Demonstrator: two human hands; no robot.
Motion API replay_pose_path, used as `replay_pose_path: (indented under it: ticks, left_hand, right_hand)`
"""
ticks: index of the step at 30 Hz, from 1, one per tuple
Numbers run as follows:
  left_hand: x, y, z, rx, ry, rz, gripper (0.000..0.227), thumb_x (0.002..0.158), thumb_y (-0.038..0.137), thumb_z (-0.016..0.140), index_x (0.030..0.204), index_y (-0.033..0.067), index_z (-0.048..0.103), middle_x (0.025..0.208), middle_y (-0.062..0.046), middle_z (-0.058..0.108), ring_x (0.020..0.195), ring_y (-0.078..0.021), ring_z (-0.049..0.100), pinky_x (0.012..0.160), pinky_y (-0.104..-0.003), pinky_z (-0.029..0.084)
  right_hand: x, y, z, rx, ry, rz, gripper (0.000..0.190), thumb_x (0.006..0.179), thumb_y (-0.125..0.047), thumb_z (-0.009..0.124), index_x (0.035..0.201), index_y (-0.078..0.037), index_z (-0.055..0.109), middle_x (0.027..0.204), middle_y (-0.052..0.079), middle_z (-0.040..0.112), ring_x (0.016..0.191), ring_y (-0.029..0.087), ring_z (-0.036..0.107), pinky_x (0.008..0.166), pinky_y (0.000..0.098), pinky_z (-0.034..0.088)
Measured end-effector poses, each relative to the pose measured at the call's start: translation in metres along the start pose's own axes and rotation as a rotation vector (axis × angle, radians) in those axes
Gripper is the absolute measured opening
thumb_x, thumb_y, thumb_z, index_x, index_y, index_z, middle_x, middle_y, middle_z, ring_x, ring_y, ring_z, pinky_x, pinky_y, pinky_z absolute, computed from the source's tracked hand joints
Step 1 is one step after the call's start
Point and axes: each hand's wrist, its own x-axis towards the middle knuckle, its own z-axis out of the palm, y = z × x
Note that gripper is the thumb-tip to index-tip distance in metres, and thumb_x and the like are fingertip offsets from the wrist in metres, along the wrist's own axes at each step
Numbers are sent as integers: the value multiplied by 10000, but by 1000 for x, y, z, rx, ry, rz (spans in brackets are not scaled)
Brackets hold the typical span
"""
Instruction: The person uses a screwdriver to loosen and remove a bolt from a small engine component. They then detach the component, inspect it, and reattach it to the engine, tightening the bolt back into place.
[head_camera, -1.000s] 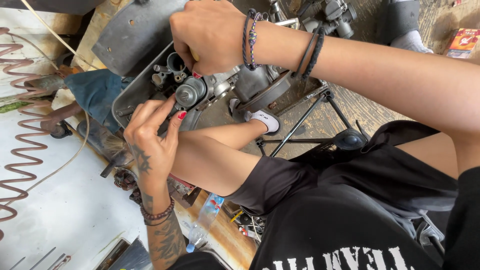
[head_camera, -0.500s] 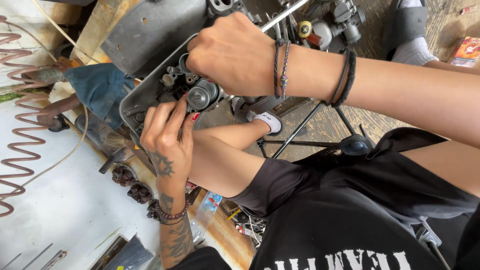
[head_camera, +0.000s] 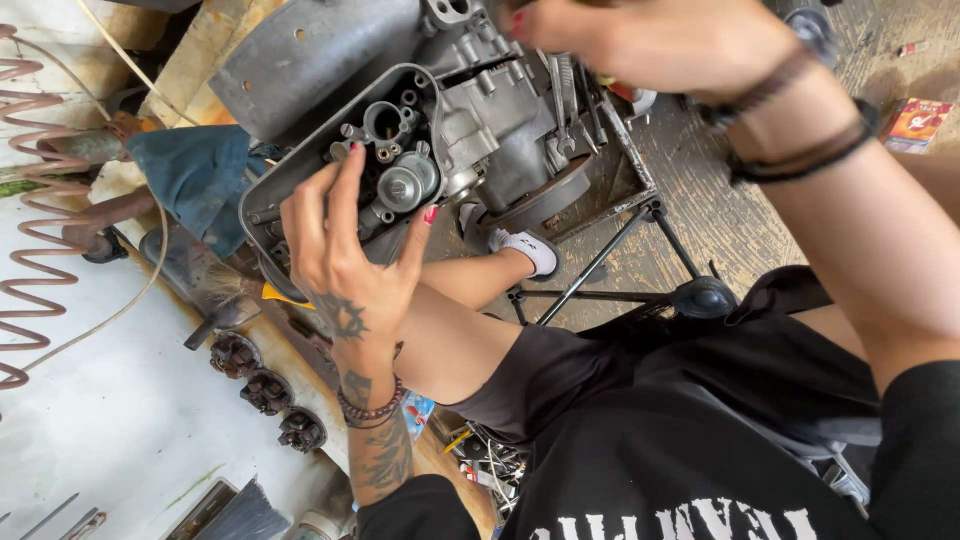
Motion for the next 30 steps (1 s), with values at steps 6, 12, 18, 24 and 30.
replay_pose_path:
  ticks: [6, 12, 18, 24, 30]
  left_hand:
    - [-4, 7, 12, 56, 86, -28, 447, 1056, 435, 551, 1235, 74, 744, 1118, -77, 709, 955, -302, 626, 939, -430, 383]
    - [1, 1, 2, -54, 22, 32, 428, 1050, 373, 579, 1176, -4, 739, 1023, -123, 672, 910, -335, 616, 895, -470, 445]
    - [1, -6, 7, -129, -4, 3, 425, 1071, 359, 553, 1250, 12, 720, 1055, -106, 684, 927, -308, 611, 899, -441, 447]
    - [1, -4, 9, -175, 21, -48, 321, 997, 235, 757, 1220, 6, 731, 1022, -72, 676, 917, -262, 633, 942, -416, 437]
    - [-3, -4, 15, -129, 96, -83, 278, 983, 275, 755, 1186, 84, 753, 1006, -21, 675, 883, -251, 608, 923, -406, 415]
  right_hand:
    - [-26, 33, 25, 577, 424, 71, 81, 1102, -194, 725, 1145, -125, 724, 1156, -45, 747, 1080, 32, 716, 985, 169, 591]
    - [-24, 32, 41, 716, 387, -247, 146, 1223, -114, 515, 1154, 13, 536, 1159, 167, 644, 979, 221, 590, 892, 321, 507]
    - [-18, 39, 54, 1025, 627, -535, 130, 1212, -130, 487, 1304, -182, 412, 1101, 173, 405, 978, 390, 487, 1055, 606, 502]
    - [-20, 6, 52, 1042, 572, -604, 121, 1138, -199, 536, 1238, -214, 470, 1106, 73, 466, 920, 246, 481, 922, 415, 507]
    - [2, -36, 42, 993, 262, -807, 103, 1079, -312, 564, 1127, -224, 542, 820, -8, 430, 698, 122, 463, 747, 292, 479]
